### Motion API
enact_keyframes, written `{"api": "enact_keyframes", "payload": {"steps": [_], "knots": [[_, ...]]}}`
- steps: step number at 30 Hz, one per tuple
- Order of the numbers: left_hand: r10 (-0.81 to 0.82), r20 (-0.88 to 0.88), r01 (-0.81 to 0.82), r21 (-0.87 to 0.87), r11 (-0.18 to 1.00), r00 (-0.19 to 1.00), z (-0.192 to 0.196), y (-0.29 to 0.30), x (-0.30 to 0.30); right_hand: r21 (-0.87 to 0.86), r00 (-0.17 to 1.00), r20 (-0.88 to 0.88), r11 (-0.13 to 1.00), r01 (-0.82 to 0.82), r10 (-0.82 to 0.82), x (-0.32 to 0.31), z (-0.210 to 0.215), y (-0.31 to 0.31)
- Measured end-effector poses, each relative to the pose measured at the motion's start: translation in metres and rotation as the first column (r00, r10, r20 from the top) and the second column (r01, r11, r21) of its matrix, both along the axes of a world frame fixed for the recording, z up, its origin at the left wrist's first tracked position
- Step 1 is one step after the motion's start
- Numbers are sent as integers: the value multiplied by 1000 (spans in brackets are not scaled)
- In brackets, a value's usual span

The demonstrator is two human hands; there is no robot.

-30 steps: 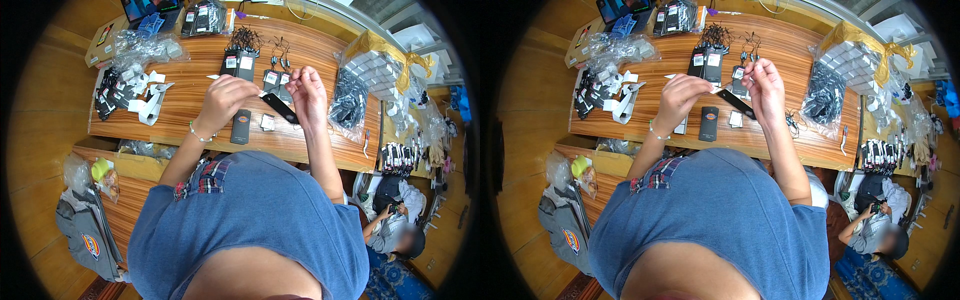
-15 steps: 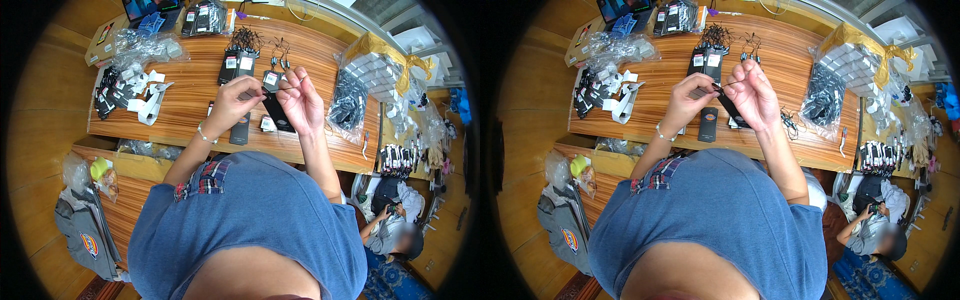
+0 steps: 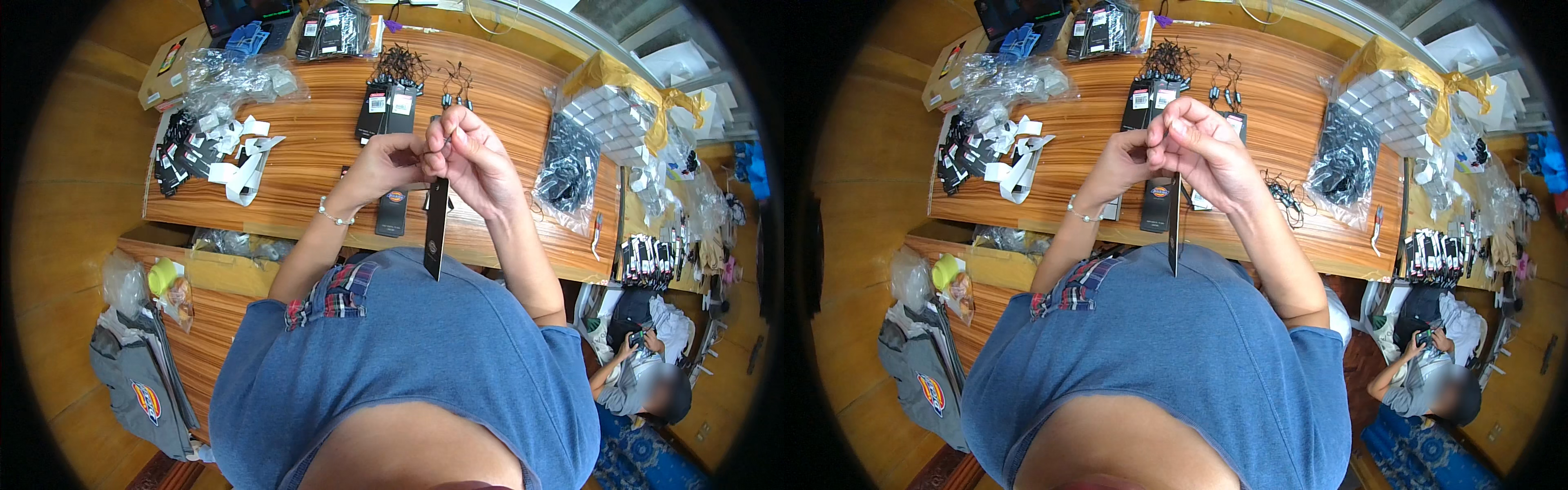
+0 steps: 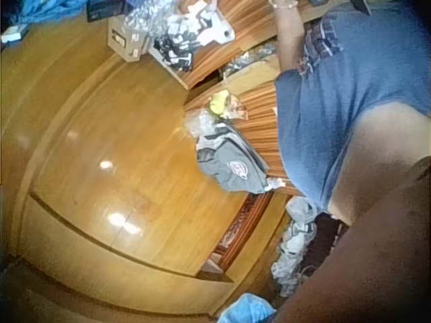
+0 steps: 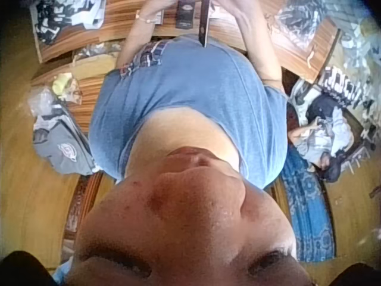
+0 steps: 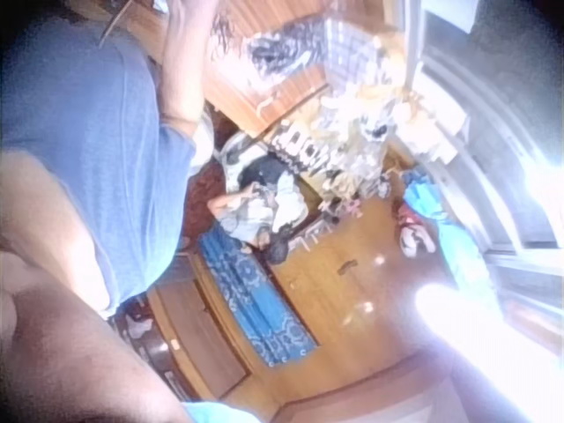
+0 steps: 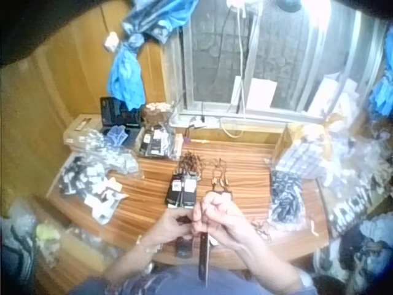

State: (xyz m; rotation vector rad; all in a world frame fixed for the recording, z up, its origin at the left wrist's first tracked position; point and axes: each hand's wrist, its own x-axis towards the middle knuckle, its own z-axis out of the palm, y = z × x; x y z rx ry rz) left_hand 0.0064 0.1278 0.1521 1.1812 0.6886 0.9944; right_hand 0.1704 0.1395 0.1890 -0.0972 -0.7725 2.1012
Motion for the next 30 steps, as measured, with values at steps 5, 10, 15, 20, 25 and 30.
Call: {"api": "enact_keyframes", "payload": {"steps": [5, 10, 15, 20, 25, 30], "knots": [[102, -37, -99, 58, 993, 994, -13, -1, 3, -98, 961, -11, 957, 274, -276, -6, -1, 2], [-12, -16, 13, 76, 997, 1000, -9, -3, 2, 79, 849, 193, 870, 486, -491, -10, 5, -4], [-52, -210, 87, 159, 983, 976, -7, -6, 9, 51, 835, 243, 866, 498, -495, -10, 1, -6], [-117, -111, 119, 10, 993, 987, -6, -6, 8, 48, 807, 252, 840, 541, -534, -4, -1, -1], [-164, -194, 171, 20, 985, 967, -7, -1, 0, 27, 798, 247, 827, 562, -550, 6, -3, 1], [-120, -236, 128, 20, 992, 964, -4, -2, 3, 17, 798, 241, 824, 566, -553, 11, -5, 0]]}}
